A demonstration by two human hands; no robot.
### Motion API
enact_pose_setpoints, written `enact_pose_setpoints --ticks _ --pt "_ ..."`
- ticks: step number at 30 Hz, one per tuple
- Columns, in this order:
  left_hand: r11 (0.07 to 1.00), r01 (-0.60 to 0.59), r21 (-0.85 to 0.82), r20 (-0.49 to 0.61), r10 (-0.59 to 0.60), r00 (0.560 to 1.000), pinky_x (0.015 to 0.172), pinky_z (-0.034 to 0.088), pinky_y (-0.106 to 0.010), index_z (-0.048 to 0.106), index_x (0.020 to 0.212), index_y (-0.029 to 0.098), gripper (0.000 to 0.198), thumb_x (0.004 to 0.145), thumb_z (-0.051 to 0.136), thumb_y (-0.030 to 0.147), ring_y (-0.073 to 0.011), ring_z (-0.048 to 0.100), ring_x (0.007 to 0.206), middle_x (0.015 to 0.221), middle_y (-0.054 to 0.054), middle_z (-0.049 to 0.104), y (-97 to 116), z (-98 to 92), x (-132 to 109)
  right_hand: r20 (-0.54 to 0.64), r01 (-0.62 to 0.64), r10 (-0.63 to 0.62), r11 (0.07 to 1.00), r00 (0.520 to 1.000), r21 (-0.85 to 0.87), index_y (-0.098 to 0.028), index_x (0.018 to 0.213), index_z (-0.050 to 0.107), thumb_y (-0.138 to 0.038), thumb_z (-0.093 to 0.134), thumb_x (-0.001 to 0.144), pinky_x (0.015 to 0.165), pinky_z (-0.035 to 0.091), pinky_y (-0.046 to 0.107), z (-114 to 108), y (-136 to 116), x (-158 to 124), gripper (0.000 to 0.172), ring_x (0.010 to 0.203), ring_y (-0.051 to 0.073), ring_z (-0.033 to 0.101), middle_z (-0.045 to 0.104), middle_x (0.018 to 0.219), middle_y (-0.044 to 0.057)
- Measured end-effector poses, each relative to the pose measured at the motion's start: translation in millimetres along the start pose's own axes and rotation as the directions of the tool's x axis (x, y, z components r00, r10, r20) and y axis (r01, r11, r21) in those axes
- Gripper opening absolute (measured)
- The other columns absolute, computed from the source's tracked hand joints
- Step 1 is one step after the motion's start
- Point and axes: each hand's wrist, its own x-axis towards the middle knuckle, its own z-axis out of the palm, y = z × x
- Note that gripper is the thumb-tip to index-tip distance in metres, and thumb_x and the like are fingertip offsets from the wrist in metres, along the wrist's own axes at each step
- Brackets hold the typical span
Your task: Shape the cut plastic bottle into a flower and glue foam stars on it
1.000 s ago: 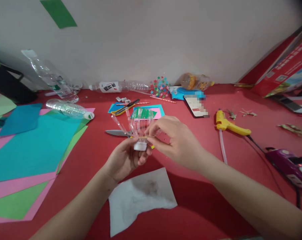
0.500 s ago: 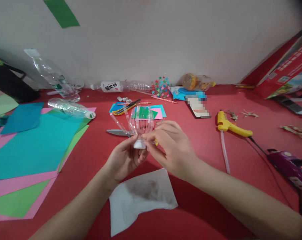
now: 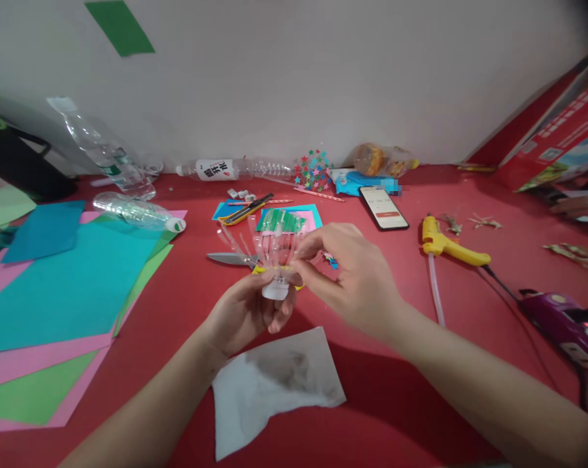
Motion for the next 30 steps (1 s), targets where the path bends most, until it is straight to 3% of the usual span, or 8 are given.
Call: enact_pose_setpoints --ticks 4,10,18,22,30 --pt "0.997 0.044 0.065 -0.049 -0.040 0.998 0.042 0.043 -0.018 0.068 0.085 0.014 0.024 0.087 0.055 0.035 -0.0103 0.054 0.044 0.059 -0.003 0.062 -3 2.6 1 0.040 0.009 -0.008 1.000 0.999 -0.005 -0.021 0.080 0.055 -0.019 0.058 0.089 0.080 0.039 0.029 2 0 0 0.010 0.079 0.014 0.057 0.065 0.079 -0.002" --pt "0.994 0.098 0.043 -0.103 -0.093 0.990 0.042 0.042 -0.018 0.062 0.070 0.015 0.016 0.080 0.055 0.026 -0.0095 0.051 0.041 0.054 -0.001 0.056 -4 6.7 2 0.115 0.000 -0.001 1.000 0.993 0.011 -0.020 0.079 0.054 -0.019 0.059 0.089 0.081 0.037 0.031 3 2 1 0.012 0.077 0.014 0.055 0.064 0.077 -0.003" --pt "0.993 0.119 0.006 -0.020 -0.119 0.993 0.040 0.028 -0.018 0.061 0.075 0.014 0.022 0.083 0.054 0.033 -0.0054 0.037 0.039 0.054 0.002 0.045 -1 4.8 2 0.089 -0.024 0.021 0.999 0.996 0.039 -0.021 0.084 0.058 -0.026 0.059 0.090 0.082 0.040 0.031 -14 4 8 0.008 0.083 0.015 0.057 0.066 0.084 -0.001" --pt "0.990 0.139 0.000 0.005 -0.139 0.990 0.040 0.026 -0.019 0.060 0.075 0.014 0.022 0.083 0.053 0.033 -0.0049 0.038 0.039 0.055 0.002 0.043 0 4.3 2 0.039 -0.042 0.039 0.996 0.998 0.081 -0.021 0.087 0.060 -0.024 0.059 0.090 0.077 0.044 0.028 -23 5 11 0.005 0.088 0.015 0.060 0.068 0.092 0.000" --pt "0.985 0.172 -0.029 0.004 -0.172 0.985 0.038 0.023 -0.018 0.060 0.073 0.014 0.021 0.081 0.055 0.033 -0.0042 0.036 0.038 0.055 0.003 0.042 1 3.2 1 0.068 0.021 -0.023 0.999 0.997 0.026 -0.022 0.089 0.061 -0.021 0.058 0.090 0.084 0.043 0.030 -26 9 14 0.004 0.093 0.016 0.058 0.068 0.092 0.000"
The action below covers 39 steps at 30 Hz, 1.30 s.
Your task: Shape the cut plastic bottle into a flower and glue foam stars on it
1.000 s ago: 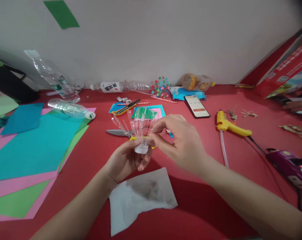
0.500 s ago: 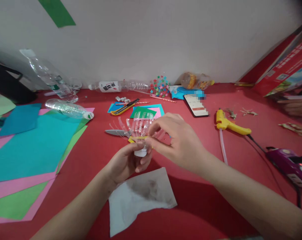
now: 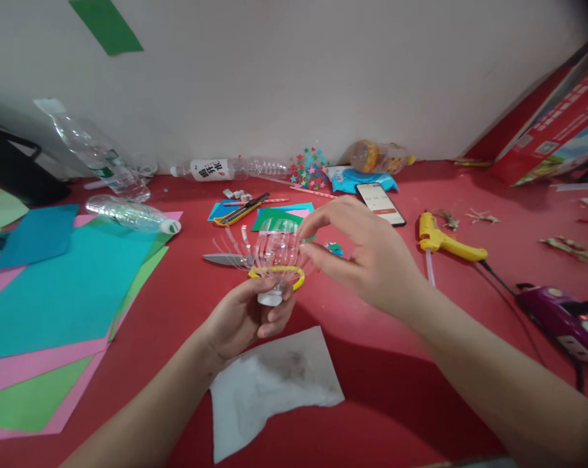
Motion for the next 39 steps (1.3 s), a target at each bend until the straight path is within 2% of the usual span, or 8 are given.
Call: enact_pose_setpoints --ticks 5,12,18,24,27,31,35,39 --pt "0.999 0.037 -0.035 0.052 -0.035 0.998 0.037 0.024 -0.018 0.060 0.071 0.013 0.023 0.082 0.055 0.033 -0.0046 0.038 0.037 0.053 0.002 0.043 1 -1.0 -1 -0.061 -0.110 0.112 0.993 0.992 0.044 -0.021 0.091 0.064 -0.022 0.059 0.090 0.083 0.043 0.029 0 5 1 0.005 0.094 0.016 0.060 0.068 0.097 -0.001" --pt "0.993 0.093 -0.070 0.090 -0.087 0.992 0.036 0.025 -0.017 0.063 0.073 0.012 0.022 0.079 0.061 0.033 -0.0041 0.039 0.035 0.052 0.002 0.046 -1 -1.2 -2 -0.064 -0.144 0.153 0.981 0.986 0.127 -0.018 0.095 0.068 -0.025 0.059 0.091 0.091 0.042 0.029 4 20 5 0.012 0.103 0.015 0.060 0.069 0.103 0.001" --pt "0.995 0.091 -0.051 0.105 -0.085 0.991 0.035 0.024 -0.017 0.064 0.074 0.012 0.021 0.080 0.060 0.032 -0.0044 0.039 0.036 0.052 0.002 0.046 -1 -1.4 -1 0.012 -0.191 0.192 0.962 0.981 0.197 -0.019 0.091 0.069 -0.028 0.060 0.090 0.088 0.043 0.030 5 24 7 0.013 0.097 0.016 0.062 0.070 0.099 0.002" --pt "0.995 0.096 0.005 0.054 -0.096 0.994 0.037 0.024 -0.018 0.063 0.074 0.012 0.020 0.079 0.058 0.031 -0.0050 0.039 0.037 0.051 0.002 0.046 -3 -4.4 -1 0.052 -0.215 0.209 0.957 0.977 0.197 -0.020 0.082 0.067 -0.025 0.063 0.087 0.086 0.043 0.031 5 23 8 0.008 0.095 0.016 0.062 0.069 0.097 0.001" --pt "0.994 0.100 0.036 0.008 -0.100 0.995 0.038 0.025 -0.019 0.062 0.075 0.013 0.020 0.080 0.057 0.032 -0.0054 0.039 0.038 0.053 0.002 0.045 -4 -5.7 0 0.024 -0.195 0.194 0.966 0.981 0.171 -0.020 0.078 0.064 -0.019 0.066 0.083 0.090 0.042 0.032 3 23 7 0.005 0.096 0.016 0.062 0.069 0.098 0.000" --pt "0.994 0.070 0.081 -0.070 -0.064 0.995 0.040 0.026 -0.019 0.061 0.078 0.014 0.019 0.082 0.056 0.032 -0.0051 0.039 0.038 0.054 0.002 0.048 -5 -5.8 2 0.007 -0.068 0.068 0.998 0.998 0.016 -0.019 0.076 0.060 -0.014 0.064 0.082 0.094 0.039 0.034 -2 23 6 0.009 0.100 0.018 0.058 0.066 0.100 0.002" --pt "0.994 0.047 0.100 -0.128 -0.034 0.991 0.040 0.024 -0.020 0.060 0.080 0.015 0.017 0.082 0.056 0.032 -0.0058 0.038 0.037 0.054 0.002 0.047 -5 -3.6 3 0.014 0.002 0.000 0.992 1.000 -0.124 -0.019 0.073 0.058 -0.014 0.062 0.084 0.089 0.039 0.033 -7 22 5 0.012 0.089 0.016 0.057 0.064 0.087 0.001" --pt "0.996 0.010 0.090 -0.137 0.003 0.991 0.040 0.023 -0.020 0.061 0.079 0.015 0.017 0.083 0.055 0.031 -0.0062 0.039 0.039 0.056 0.002 0.047 -4 -0.5 3 0.011 0.063 -0.062 0.985 0.998 -0.158 -0.019 0.073 0.054 -0.014 0.060 0.084 0.082 0.040 0.030 -8 13 4 0.014 0.084 0.015 0.055 0.062 0.084 0.001"
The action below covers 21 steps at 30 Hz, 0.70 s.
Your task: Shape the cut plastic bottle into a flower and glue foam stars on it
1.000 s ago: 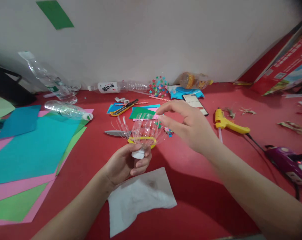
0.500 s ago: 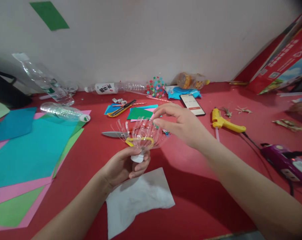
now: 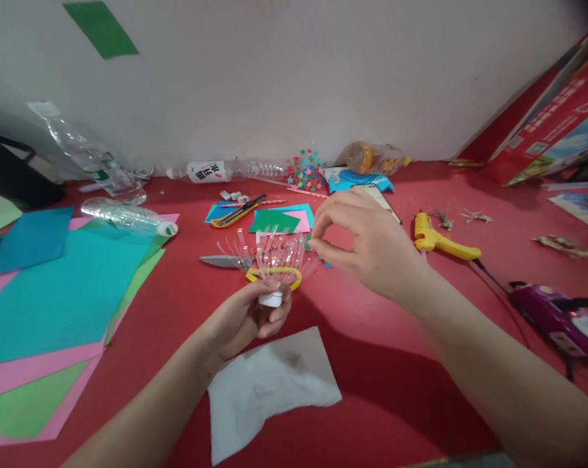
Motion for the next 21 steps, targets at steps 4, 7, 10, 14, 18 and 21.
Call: enact_pose_setpoints --ticks 4,7,10,14,18,21 --pt "0.998 -0.062 -0.007 0.002 0.062 0.998 0.042 0.025 -0.020 0.062 0.079 0.014 0.021 0.086 0.050 0.030 -0.0061 0.038 0.040 0.056 0.002 0.045 2 0.4 1 0.171 -0.112 0.083 0.980 0.982 0.166 -0.022 0.080 0.043 -0.019 0.048 0.091 0.064 0.040 0.026 4 -15 -4 0.012 0.070 0.013 0.054 0.059 0.079 -0.001" --pt "0.995 -0.095 -0.031 0.026 0.096 0.995 0.042 0.026 -0.020 0.062 0.076 0.014 0.025 0.088 0.047 0.030 -0.0063 0.038 0.041 0.056 0.001 0.045 3 -1.3 3 0.283 -0.253 0.175 0.930 0.943 0.267 -0.023 0.088 0.037 -0.025 0.040 0.096 0.060 0.040 0.026 10 -21 -8 0.009 0.064 0.012 0.055 0.060 0.081 -0.001" --pt "0.992 -0.114 -0.061 0.031 0.116 0.993 0.042 0.027 -0.019 0.062 0.078 0.015 0.025 0.090 0.046 0.029 -0.0064 0.038 0.042 0.058 0.001 0.045 3 -2.1 2 0.286 -0.320 0.227 0.884 0.931 0.341 -0.024 0.090 0.036 -0.029 0.037 0.098 0.061 0.041 0.026 17 -22 -10 0.009 0.067 0.012 0.058 0.061 0.084 -0.001" --pt "0.992 -0.113 -0.060 0.004 0.114 0.994 0.041 0.029 -0.018 0.062 0.077 0.015 0.024 0.089 0.048 0.031 -0.0069 0.040 0.041 0.055 0.001 0.047 3 0.5 0 0.280 -0.331 0.210 0.794 0.937 0.510 -0.023 0.101 0.041 -0.026 0.050 0.093 0.073 0.047 0.027 24 -23 -9 0.012 0.084 0.014 0.064 0.064 0.088 -0.001" --pt "0.989 -0.135 -0.062 -0.010 0.135 0.991 0.041 0.032 -0.018 0.061 0.071 0.015 0.022 0.086 0.052 0.028 -0.0075 0.044 0.040 0.053 0.001 0.049 3 3.8 -1 0.251 -0.303 0.204 0.828 0.946 0.472 -0.022 0.099 0.055 -0.013 0.061 0.085 0.083 0.048 0.025 33 -26 -9 0.018 0.093 0.012 0.062 0.065 0.098 -0.001" --pt "0.988 -0.126 -0.090 -0.005 0.126 0.992 0.041 0.033 -0.018 0.063 0.072 0.014 0.022 0.085 0.055 0.031 -0.0070 0.044 0.039 0.053 0.001 0.049 4 3.4 0 0.204 -0.277 0.206 0.858 0.957 0.432 -0.021 0.087 0.062 -0.012 0.059 0.087 0.078 0.047 0.024 38 -25 -11 0.009 0.088 0.011 0.061 0.066 0.089 -0.002"
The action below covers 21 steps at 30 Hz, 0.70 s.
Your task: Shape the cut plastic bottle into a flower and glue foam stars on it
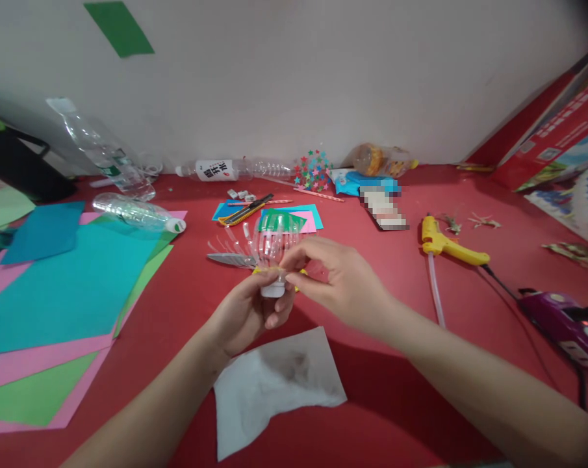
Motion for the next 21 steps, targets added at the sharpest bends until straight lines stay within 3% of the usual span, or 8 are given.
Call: enact_pose_setpoints --ticks 10,15,21 --pt "0.998 0.020 -0.057 0.015 -0.019 1.000 0.041 0.037 -0.017 0.065 0.070 0.014 0.024 0.084 0.058 0.032 -0.0077 0.047 0.040 0.054 0.000 0.050 0 0.5 -1 -0.040 0.038 -0.048 0.974 0.998 -0.223 -0.020 0.091 0.065 -0.016 0.054 0.091 0.073 0.044 0.027 6 1 -6 0.012 0.082 0.013 0.063 0.072 0.086 -0.001" --pt "0.994 0.027 -0.107 0.003 -0.026 1.000 0.043 0.040 -0.018 0.063 0.065 0.013 0.022 0.079 0.063 0.031 -0.0083 0.049 0.042 0.054 0.000 0.052 2 0.5 -1 -0.070 0.019 -0.031 0.987 0.997 -0.159 -0.020 0.088 0.066 -0.013 0.056 0.089 0.070 0.045 0.024 11 2 -7 0.013 0.078 0.012 0.065 0.073 0.085 -0.001" --pt "0.991 0.035 -0.131 0.011 -0.034 0.999 0.045 0.041 -0.021 0.063 0.064 0.013 0.019 0.076 0.055 0.026 -0.0095 0.050 0.042 0.055 -0.002 0.053 2 -2.8 1 -0.078 -0.019 0.010 0.994 0.997 -0.109 -0.022 0.086 0.066 -0.013 0.057 0.087 0.069 0.046 0.023 13 3 -7 0.013 0.078 0.011 0.066 0.073 0.085 -0.002"
